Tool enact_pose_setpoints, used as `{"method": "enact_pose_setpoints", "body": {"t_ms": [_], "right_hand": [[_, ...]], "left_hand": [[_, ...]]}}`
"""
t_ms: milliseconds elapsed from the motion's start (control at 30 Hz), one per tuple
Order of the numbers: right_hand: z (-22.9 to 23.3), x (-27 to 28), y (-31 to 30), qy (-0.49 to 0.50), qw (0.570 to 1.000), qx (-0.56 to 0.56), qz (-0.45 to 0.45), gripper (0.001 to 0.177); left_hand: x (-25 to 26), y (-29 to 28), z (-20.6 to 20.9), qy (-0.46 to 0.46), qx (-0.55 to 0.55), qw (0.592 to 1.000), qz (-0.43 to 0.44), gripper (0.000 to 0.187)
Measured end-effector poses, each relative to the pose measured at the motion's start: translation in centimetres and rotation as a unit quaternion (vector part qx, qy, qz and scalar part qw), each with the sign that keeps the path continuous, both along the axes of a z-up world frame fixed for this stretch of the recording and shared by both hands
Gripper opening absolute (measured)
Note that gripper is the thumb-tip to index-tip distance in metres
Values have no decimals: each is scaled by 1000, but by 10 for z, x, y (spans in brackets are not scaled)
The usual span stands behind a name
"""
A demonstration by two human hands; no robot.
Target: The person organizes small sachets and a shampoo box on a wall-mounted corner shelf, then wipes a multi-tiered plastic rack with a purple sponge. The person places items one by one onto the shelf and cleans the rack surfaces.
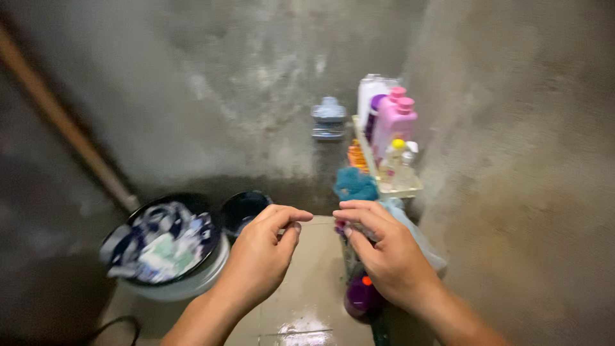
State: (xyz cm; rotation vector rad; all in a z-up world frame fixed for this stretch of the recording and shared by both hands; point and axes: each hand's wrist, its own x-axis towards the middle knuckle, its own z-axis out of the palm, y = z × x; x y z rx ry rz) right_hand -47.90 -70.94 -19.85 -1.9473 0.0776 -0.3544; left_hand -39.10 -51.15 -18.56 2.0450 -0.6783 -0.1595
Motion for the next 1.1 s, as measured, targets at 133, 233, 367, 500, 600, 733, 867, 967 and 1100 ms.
{"method": "enact_pose_setpoints", "body": {"t_ms": [133, 233, 367, 500, 600, 733, 867, 967, 1100], "right_hand": [[-1, -5, -15, 24, 996, -42, -80, 32], [-8, -2, -24, 26, 991, -63, -112, 32], [-21, 12, -33, 25, 979, -108, -174, 31], [-34, 33, -38, 0, 969, -124, -216, 31], [-39, 51, -40, 1, 963, -98, -249, 31], [-40, 64, -41, 12, 944, -107, -311, 31], [-33, 71, -41, 12, 935, -93, -342, 29], [-31, 75, -42, 18, 928, -127, -349, 29], [-31, 81, -48, 53, 920, -96, -375, 30]], "left_hand": [[22, -25, -4, 4, -13, 999, -50, 25], [40, -38, -12, 12, -14, 997, -75, 26], [72, -52, -20, 29, -6, 993, -115, 26], [112, -58, -26, -15, -16, 984, -176, 25], [142, -61, -30, -2, -5, 980, -198, 27], [173, -60, -35, -16, 1, 978, -208, 27], [193, -62, -39, 12, -7, 976, -218, 27], [203, -67, -44, 47, -19, 974, -221, 26], [214, -81, -48, 53, -44, 970, -234, 26]]}}
